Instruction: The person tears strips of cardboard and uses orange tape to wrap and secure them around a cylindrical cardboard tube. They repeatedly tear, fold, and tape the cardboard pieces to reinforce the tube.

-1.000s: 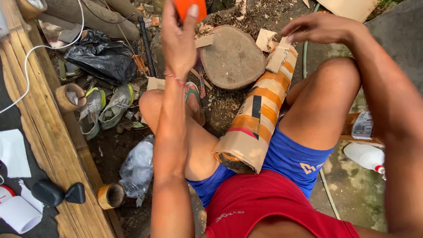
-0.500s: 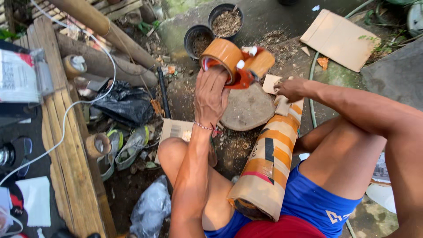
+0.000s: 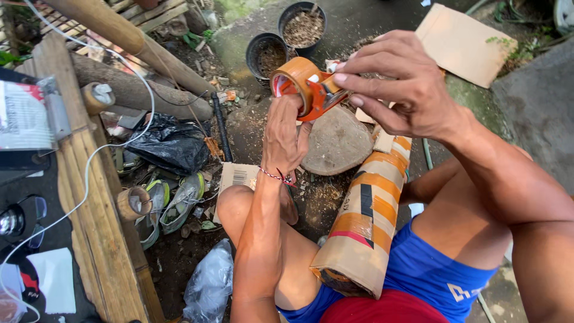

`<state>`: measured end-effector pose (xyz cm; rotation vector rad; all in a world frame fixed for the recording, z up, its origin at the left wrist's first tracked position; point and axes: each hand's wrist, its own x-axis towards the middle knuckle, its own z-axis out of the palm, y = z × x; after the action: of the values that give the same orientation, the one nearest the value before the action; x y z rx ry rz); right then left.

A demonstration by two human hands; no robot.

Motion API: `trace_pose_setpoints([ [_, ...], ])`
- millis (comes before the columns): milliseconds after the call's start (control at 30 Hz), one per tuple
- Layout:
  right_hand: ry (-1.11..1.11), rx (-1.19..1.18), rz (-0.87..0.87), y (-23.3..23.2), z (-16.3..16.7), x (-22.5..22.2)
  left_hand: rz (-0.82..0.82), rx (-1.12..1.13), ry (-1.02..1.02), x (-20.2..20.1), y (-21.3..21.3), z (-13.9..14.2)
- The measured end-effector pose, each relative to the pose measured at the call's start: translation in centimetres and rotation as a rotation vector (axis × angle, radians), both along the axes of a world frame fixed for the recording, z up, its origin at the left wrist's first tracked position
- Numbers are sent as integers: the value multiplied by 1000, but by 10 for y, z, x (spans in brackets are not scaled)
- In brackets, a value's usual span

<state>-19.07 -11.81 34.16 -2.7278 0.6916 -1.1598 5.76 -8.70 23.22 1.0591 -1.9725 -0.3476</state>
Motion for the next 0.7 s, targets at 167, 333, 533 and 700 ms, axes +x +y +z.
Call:
trace_pose_setpoints([
  [167,-89,364,-20,-1,-37,-21,13,51,-71,-12,3,-6],
  [333,-489,1066,67,-34,-73,-49,-56,53,-75,-28,9,-8],
  [533,-505,930,-52,-45,-118,-59,14,136,-136,-39,17,-14],
  [700,-355,881,-279,-51,-140,-67,52,152,-162,-43,25,-17],
])
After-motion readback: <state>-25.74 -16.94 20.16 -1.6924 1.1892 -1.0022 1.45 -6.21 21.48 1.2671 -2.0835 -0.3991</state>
